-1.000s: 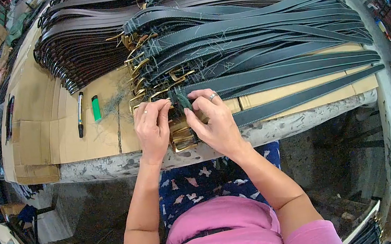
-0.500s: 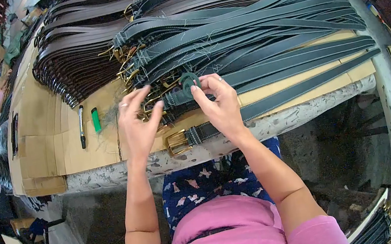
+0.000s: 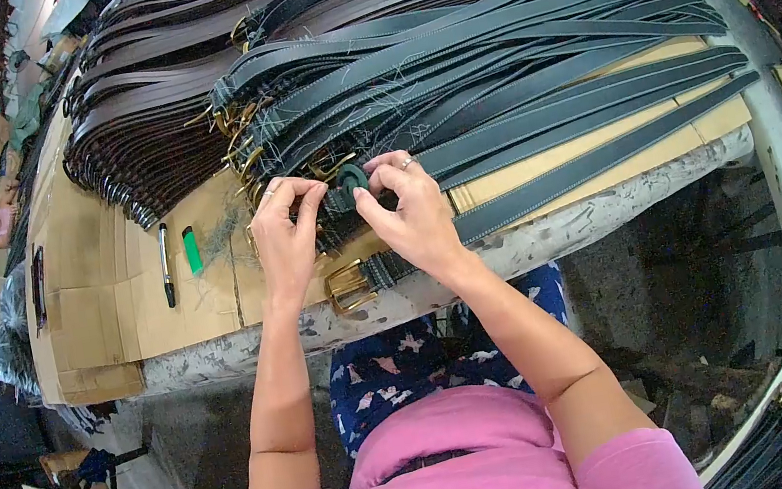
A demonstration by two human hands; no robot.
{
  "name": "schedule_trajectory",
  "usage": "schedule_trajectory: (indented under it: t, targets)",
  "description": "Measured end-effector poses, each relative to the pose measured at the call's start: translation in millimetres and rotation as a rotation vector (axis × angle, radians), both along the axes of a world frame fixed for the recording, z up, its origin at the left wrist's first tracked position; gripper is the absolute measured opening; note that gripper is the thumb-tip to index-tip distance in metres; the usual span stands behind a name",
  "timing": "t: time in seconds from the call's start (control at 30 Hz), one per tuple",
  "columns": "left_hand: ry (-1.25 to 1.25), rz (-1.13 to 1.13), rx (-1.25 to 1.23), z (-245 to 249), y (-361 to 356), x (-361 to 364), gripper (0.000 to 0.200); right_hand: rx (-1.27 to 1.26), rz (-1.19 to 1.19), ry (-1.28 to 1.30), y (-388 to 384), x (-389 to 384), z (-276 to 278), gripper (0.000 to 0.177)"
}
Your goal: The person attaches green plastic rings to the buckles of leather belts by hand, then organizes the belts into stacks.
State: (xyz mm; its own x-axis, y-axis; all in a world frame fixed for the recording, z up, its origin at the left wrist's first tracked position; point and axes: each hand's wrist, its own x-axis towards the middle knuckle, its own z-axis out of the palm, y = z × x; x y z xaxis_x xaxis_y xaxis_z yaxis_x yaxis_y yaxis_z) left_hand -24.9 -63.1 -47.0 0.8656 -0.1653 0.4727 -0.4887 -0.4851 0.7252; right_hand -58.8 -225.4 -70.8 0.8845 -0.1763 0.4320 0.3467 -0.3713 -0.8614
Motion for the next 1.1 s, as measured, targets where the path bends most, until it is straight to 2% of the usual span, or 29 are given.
schedule_trajectory:
  t: [0.77,0.83,0.9,0.97,1.07,1.1]
  targets:
    - [0.011,0.069,-0.033,4,-1,-5,0.009,-0.019,-0.019,-0.034,3,0,-4,0.020]
    - [-0.036,0.134,-0.016,8,8,-5,0.008,0.001,-0.040,-0.039,1,-3,-1,0.019]
    - [-0.096,0.215,0.139,10,24,-3,0.006,0.017,-0.020,-0.031,-4,-7,3,0.018]
    - [-0.180,0.178,0.275,22,31,-7,0.009,0.027,-0.014,-0.036,-6,-12,2,0.017]
    - [-0.218,-0.043,0.259,30,24,-9,0.010,0.039,-0.018,-0.051,-4,-20,-1,0.016]
    - [-0.234,-0.127,0.334,31,24,-8,0.012,0.047,-0.018,-0.052,-2,-22,0,0.015]
